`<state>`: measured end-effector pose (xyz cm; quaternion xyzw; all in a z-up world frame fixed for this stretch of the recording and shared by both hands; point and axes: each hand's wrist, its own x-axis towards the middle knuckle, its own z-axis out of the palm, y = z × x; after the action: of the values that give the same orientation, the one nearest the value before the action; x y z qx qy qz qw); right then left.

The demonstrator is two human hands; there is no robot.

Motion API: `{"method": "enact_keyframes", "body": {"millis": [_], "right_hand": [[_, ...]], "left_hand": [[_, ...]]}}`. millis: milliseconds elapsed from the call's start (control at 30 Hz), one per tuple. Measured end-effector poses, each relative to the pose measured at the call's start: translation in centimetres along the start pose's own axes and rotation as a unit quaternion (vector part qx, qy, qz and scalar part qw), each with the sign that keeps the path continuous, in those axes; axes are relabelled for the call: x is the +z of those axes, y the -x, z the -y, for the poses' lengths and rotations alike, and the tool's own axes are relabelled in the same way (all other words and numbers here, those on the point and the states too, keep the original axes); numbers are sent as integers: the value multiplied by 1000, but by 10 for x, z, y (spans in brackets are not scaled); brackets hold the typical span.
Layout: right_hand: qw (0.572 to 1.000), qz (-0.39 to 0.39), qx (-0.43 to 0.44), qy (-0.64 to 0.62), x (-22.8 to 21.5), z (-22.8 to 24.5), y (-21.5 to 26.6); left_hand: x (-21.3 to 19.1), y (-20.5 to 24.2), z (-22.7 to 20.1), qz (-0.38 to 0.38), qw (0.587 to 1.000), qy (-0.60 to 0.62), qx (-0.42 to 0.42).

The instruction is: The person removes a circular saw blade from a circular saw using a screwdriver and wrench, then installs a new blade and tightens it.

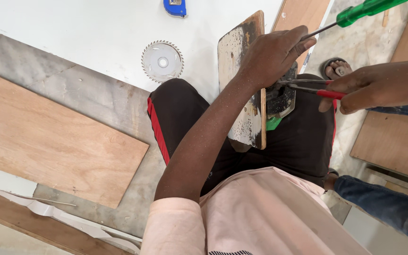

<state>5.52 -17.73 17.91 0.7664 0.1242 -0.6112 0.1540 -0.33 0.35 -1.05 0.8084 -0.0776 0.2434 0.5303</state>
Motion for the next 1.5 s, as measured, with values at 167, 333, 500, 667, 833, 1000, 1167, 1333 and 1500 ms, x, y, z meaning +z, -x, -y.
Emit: {"method": "enact_keyframes", "body": {"millis": [167, 333, 500, 667, 833, 1000, 1167, 1333, 1500], "right_hand": [[900, -75, 130, 408, 7, 86, 44], [779, -137, 133, 597, 19, 140, 75], [775, -138, 161, 596, 18, 138, 75], [802, -180, 140, 553, 1, 101, 44], [730, -124, 81, 667, 8, 96, 52], [704, -283, 45, 651, 32, 111, 69], [742, -431, 49, 511, 39, 103, 53], [816, -271, 187, 474, 28, 79, 25], [812, -303, 121, 485, 31, 48, 0]], "left_hand": [[-3, -1, -3, -16, 1000, 1, 18], [-5, -1, -5, 11, 1000, 7, 2], [1, -1, -3, -17, 999, 20, 18], [1, -1, -3, -25, 999, 21, 21], [-1, -1, -6, -26, 999, 27, 23], [0, -2, -5, -37, 998, 38, 31], [6, -3, -1, 9, 1000, 24, 4], [21, 2, 9, -64, 996, 38, 52], [29, 4, 14, -69, 995, 45, 61]]}}
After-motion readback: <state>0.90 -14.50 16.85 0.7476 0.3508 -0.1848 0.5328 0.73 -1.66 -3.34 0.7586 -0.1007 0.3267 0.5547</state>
